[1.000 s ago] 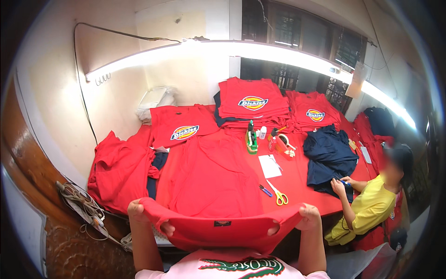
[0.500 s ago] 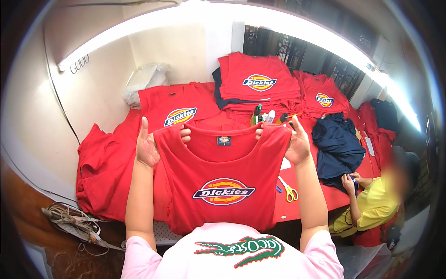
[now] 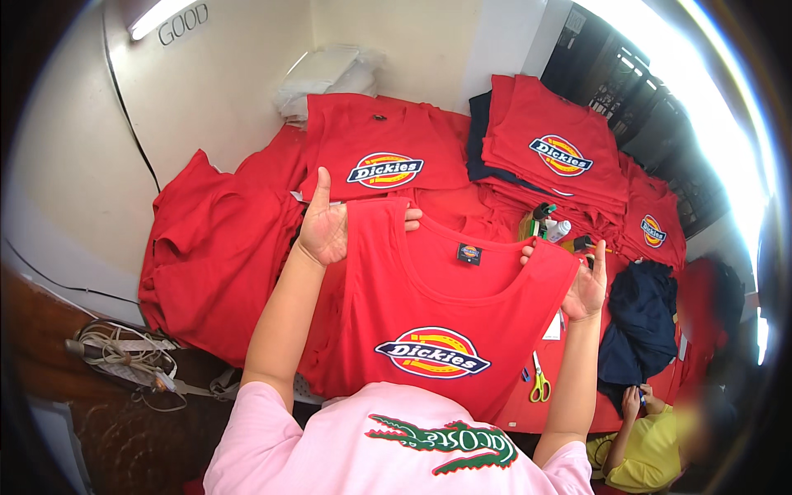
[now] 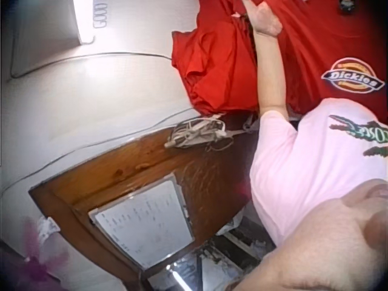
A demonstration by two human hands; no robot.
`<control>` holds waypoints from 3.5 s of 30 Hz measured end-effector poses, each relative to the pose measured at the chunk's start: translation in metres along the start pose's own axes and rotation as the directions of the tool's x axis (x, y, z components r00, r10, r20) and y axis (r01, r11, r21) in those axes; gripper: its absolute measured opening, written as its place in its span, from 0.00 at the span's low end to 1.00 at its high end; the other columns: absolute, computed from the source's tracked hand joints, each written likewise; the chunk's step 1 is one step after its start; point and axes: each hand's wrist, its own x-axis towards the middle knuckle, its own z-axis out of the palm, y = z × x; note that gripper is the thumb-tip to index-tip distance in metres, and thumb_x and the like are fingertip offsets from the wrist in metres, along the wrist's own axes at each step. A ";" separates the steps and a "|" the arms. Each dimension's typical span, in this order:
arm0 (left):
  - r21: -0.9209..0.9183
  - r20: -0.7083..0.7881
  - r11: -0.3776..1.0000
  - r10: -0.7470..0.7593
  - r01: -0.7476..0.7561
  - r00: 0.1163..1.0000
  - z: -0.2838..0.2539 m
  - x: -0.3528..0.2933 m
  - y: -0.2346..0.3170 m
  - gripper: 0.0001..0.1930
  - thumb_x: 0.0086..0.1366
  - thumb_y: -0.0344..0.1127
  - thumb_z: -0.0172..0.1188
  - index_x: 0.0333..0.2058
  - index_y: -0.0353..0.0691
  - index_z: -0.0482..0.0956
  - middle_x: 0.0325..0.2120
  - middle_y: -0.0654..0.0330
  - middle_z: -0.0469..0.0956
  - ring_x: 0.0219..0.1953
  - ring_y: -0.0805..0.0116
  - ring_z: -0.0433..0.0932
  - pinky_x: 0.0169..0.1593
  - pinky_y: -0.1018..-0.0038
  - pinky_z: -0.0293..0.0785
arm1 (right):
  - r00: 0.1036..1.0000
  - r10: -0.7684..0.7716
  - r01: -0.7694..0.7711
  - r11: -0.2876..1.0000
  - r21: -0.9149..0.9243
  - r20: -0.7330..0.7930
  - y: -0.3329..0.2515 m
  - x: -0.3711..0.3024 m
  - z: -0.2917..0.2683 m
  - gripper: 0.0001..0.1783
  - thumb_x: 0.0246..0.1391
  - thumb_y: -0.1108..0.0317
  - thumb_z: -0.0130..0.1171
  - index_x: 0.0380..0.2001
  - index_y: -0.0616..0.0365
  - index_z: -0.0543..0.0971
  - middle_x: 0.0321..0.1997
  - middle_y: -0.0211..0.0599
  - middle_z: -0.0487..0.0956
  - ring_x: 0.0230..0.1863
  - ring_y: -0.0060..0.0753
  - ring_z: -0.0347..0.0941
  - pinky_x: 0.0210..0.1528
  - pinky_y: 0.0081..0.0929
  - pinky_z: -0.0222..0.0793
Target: The person picks up, arranges, and folds several red garments on a table, occasionally using scissors to trim loose threads.
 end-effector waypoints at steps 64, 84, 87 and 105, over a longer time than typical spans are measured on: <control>0.808 -0.105 0.582 0.294 -0.091 0.950 0.111 -0.022 -0.214 0.59 0.70 0.83 0.35 0.68 0.22 0.62 0.66 0.38 0.68 0.69 0.46 0.67 0.72 0.57 0.61 | 0.939 -0.343 0.227 0.682 -0.695 -0.030 0.228 -0.032 0.066 0.76 0.54 0.12 0.47 0.79 0.74 0.43 0.83 0.56 0.51 0.84 0.48 0.47 0.81 0.44 0.45; 0.716 -0.054 0.696 -0.005 0.042 0.999 0.074 -0.044 -0.229 0.55 0.70 0.79 0.45 0.65 0.22 0.64 0.59 0.41 0.73 0.63 0.51 0.72 0.67 0.61 0.66 | 0.956 -0.292 0.193 0.676 -0.711 -0.019 0.232 -0.032 0.074 0.62 0.63 0.29 0.51 0.77 0.74 0.50 0.81 0.58 0.56 0.81 0.50 0.54 0.80 0.44 0.51; 0.739 -0.073 0.673 0.030 0.034 0.997 0.076 -0.043 -0.226 0.55 0.70 0.79 0.45 0.66 0.22 0.63 0.61 0.41 0.72 0.64 0.52 0.72 0.68 0.61 0.65 | 0.954 -0.298 0.196 0.679 -0.708 -0.021 0.234 -0.030 0.073 0.59 0.64 0.31 0.52 0.77 0.75 0.51 0.81 0.58 0.57 0.81 0.51 0.55 0.79 0.44 0.52; -0.172 -0.272 0.982 0.024 -0.073 0.962 -0.064 0.029 -0.041 0.69 0.64 0.88 0.33 0.75 0.18 0.49 0.75 0.30 0.55 0.76 0.39 0.61 0.76 0.46 0.60 | 0.919 0.045 0.000 0.993 0.116 -0.392 0.033 0.035 -0.103 0.29 0.74 0.54 0.51 0.61 0.73 0.74 0.59 0.56 0.83 0.56 0.48 0.84 0.59 0.45 0.82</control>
